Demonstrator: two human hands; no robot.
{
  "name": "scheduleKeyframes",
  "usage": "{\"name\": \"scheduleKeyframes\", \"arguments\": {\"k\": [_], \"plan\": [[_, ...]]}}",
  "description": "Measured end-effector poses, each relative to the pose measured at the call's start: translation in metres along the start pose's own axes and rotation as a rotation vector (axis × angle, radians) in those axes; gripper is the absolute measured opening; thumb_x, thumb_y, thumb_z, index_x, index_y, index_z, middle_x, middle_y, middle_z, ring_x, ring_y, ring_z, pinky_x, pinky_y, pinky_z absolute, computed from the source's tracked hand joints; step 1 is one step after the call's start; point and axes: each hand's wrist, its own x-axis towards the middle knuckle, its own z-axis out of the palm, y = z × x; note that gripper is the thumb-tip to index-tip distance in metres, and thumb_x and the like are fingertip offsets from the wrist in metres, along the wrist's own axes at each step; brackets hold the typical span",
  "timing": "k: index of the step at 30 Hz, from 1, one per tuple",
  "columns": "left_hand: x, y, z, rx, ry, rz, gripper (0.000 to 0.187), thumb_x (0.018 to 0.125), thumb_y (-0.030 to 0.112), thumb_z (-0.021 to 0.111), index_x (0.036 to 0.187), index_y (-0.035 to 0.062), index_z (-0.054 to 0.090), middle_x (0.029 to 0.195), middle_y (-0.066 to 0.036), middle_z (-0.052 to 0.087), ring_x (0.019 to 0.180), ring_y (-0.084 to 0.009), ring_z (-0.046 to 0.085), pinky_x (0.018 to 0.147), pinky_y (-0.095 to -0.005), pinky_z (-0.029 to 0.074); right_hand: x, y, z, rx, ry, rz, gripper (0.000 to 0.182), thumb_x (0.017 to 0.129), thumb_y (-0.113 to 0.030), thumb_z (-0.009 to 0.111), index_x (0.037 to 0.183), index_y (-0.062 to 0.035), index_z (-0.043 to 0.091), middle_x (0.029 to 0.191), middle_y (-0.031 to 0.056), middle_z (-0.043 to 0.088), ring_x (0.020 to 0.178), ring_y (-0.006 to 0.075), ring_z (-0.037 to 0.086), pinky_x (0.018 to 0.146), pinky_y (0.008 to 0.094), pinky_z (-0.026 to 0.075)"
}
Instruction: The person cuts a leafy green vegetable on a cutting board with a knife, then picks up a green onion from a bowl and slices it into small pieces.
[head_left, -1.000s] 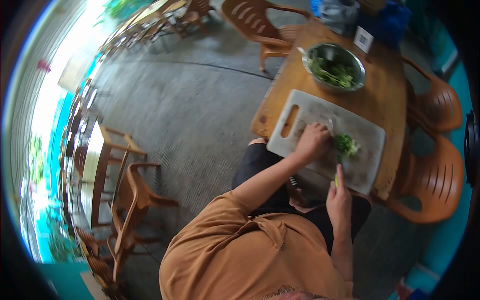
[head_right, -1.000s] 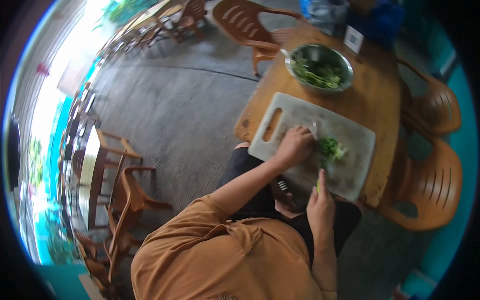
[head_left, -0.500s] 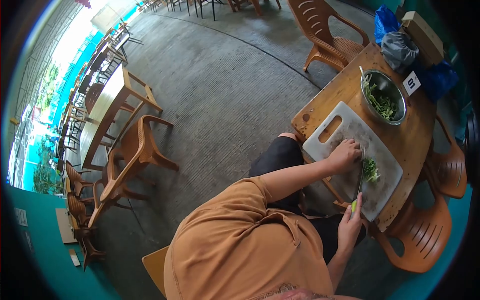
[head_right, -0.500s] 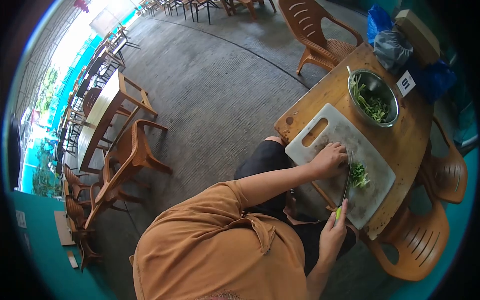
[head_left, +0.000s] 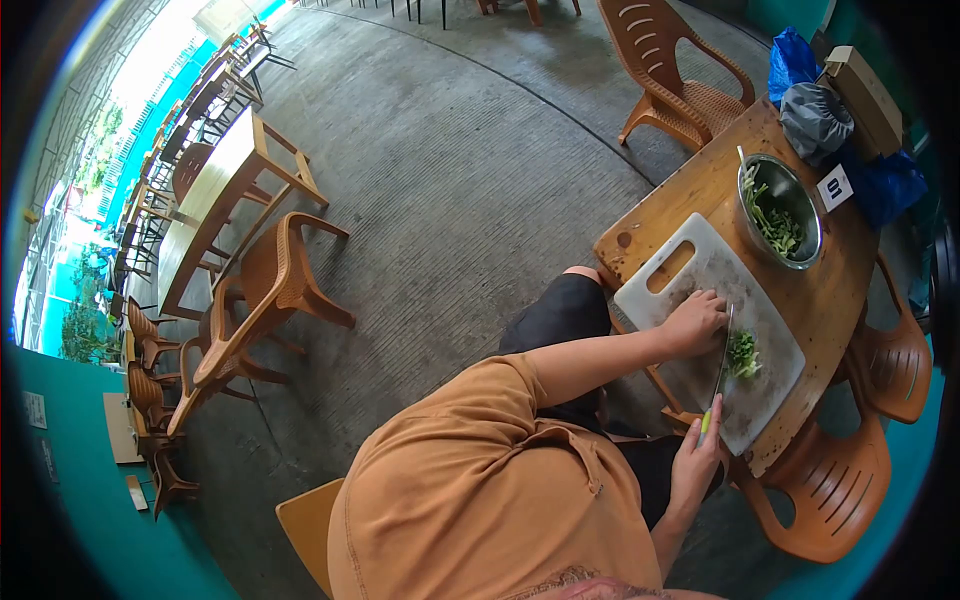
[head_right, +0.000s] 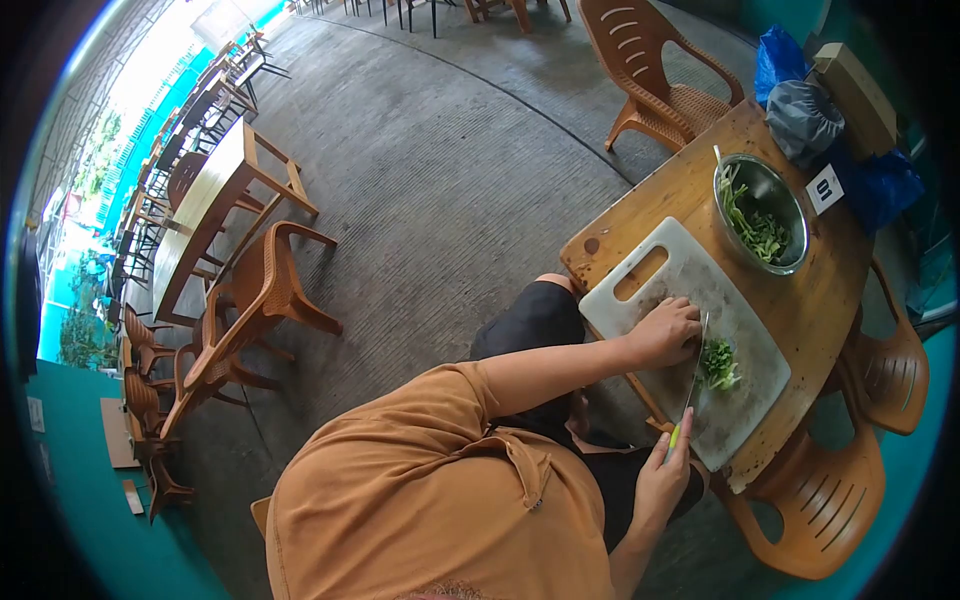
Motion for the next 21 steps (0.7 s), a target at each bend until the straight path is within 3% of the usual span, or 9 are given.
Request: {"name": "scheduleKeyframes", "arguments": {"k": [9, 13, 18, 21], "plan": [[0.001, 0.002, -0.006, 0.005, 0.024, 0.007, 0.018, 0.073, 0.016, 0.079, 0.089, 0.0079, 0.075, 0.103, -0.011, 0.066, 0.106, -0.0321, 0.062, 0.091, -0.0456, 0.049, 0.002, 0.006, 0.008, 0.043, 0.057, -0.015, 0.051, 0.116, -0.012, 0.048, 0.165, -0.0033, 0.043, 0.158, 0.0295, 0.055, 0.145, 0.0438, 0.057, 0.115, 0.0477, 0.052], [0.003, 0.002, -0.013, -0.068, 0.017, 0.024, 0.013, 0.074, 0.016, 0.079, 0.082, 0.0070, 0.074, 0.093, -0.014, 0.066, 0.095, -0.0374, 0.064, 0.084, -0.0498, 0.051, 0.005, 0.012, -0.001, 0.115, 0.026, 0.027, 0.051, 0.115, -0.013, 0.051, 0.164, -0.0001, 0.044, 0.156, 0.0290, 0.058, 0.144, 0.0429, 0.057, 0.114, 0.0464, 0.052], [0.009, 0.008, -0.012, -0.056, 0.009, 0.034, 0.010, 0.081, 0.013, 0.082, 0.087, 0.0073, 0.076, 0.093, -0.012, 0.069, 0.095, -0.0370, 0.066, 0.086, -0.0496, 0.053, 0.000, 0.009, -0.011, 0.232, 0.059, 0.033, 0.053, 0.113, -0.018, 0.058, 0.164, -0.0097, 0.047, 0.150, 0.0285, 0.062, 0.136, 0.0431, 0.063, 0.105, 0.0471, 0.057], [0.010, 0.011, -0.014, -0.073, -0.028, 0.037, 0.010, 0.083, 0.011, 0.082, 0.089, 0.0064, 0.075, 0.094, -0.011, 0.070, 0.095, -0.0372, 0.066, 0.088, -0.0493, 0.054, -0.002, 0.014, -0.009, 0.273, 0.036, 0.031, 0.055, 0.113, -0.017, 0.059, 0.166, -0.0102, 0.044, 0.152, 0.0283, 0.062, 0.136, 0.0459, 0.063, 0.106, 0.0479, 0.057]]}}
